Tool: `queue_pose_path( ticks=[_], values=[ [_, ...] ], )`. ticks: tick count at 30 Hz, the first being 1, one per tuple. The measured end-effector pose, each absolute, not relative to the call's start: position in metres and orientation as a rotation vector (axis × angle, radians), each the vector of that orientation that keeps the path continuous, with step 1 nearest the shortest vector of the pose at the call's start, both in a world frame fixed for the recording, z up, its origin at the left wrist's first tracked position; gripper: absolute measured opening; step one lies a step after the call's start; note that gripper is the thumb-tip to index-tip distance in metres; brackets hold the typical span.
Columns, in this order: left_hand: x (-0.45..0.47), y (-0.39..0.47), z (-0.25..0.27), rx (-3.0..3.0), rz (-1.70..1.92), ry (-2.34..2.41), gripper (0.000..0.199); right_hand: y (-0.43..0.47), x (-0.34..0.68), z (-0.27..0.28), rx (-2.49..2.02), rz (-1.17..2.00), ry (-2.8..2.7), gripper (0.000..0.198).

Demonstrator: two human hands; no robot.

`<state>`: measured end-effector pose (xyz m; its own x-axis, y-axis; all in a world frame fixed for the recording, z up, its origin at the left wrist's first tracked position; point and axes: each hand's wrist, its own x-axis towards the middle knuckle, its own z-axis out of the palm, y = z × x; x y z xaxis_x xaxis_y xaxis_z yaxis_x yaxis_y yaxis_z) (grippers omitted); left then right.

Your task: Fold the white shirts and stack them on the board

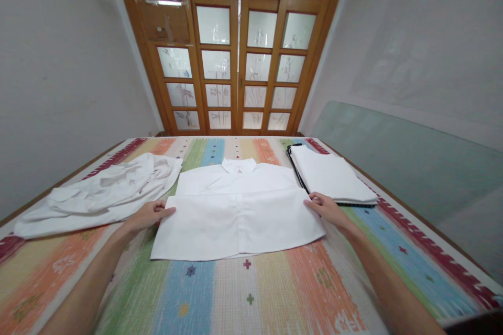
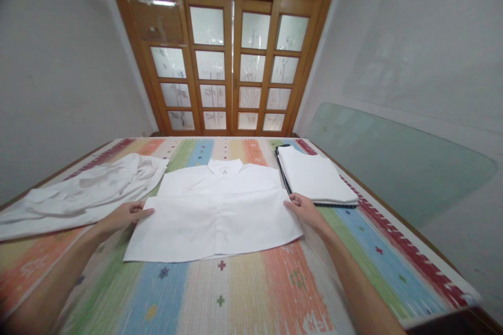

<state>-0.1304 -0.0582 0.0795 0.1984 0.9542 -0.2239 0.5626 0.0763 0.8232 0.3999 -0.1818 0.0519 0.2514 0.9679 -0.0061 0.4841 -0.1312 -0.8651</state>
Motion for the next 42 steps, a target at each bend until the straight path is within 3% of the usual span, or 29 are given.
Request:
queue_pose_path(
  ticks=[6, 11, 16, 22, 27, 32, 36, 42],
  values=[
    [-0.144, -0.060, 0.103, 1.659, 0.502, 1.503, 0.048, -0.187, 0.405, 0.065, -1.616, 0.971, -1.169, 0.048],
    [-0.128, -0.029, 0.107, 1.334, 0.860, 1.382, 0.040, -0.151, 0.408, 0.074, -1.519, 0.911, -0.866, 0.044],
    [-0.094, 0.003, 0.085, 1.030, 1.111, 1.447, 0.019, -0.105, 0.397, 0.083, -1.467, 0.801, -0.732, 0.033],
    [-0.105, -0.014, 0.064, 1.373, 0.962, 1.646, 0.026, -0.118, 0.389, 0.069, -1.581, 0.904, -0.851, 0.031],
    [-0.132, -0.040, 0.061, 1.825, 0.662, 1.745, 0.031, -0.161, 0.395, 0.046, -1.884, 0.729, -1.072, 0.048],
    [-0.133, -0.057, 0.067, 1.843, 0.606, 1.767, 0.034, -0.183, 0.397, 0.032, -2.095, 0.476, -1.297, 0.043],
    [-0.129, -0.063, 0.071, 1.793, 0.591, 1.721, 0.032, -0.186, 0.395, 0.028, -2.032, 0.590, -1.288, 0.044],
    [-0.133, -0.075, 0.074, 1.566, 0.698, 1.653, 0.048, -0.191, 0.396, 0.037, -1.786, 0.708, -1.135, 0.056]
  ],
)
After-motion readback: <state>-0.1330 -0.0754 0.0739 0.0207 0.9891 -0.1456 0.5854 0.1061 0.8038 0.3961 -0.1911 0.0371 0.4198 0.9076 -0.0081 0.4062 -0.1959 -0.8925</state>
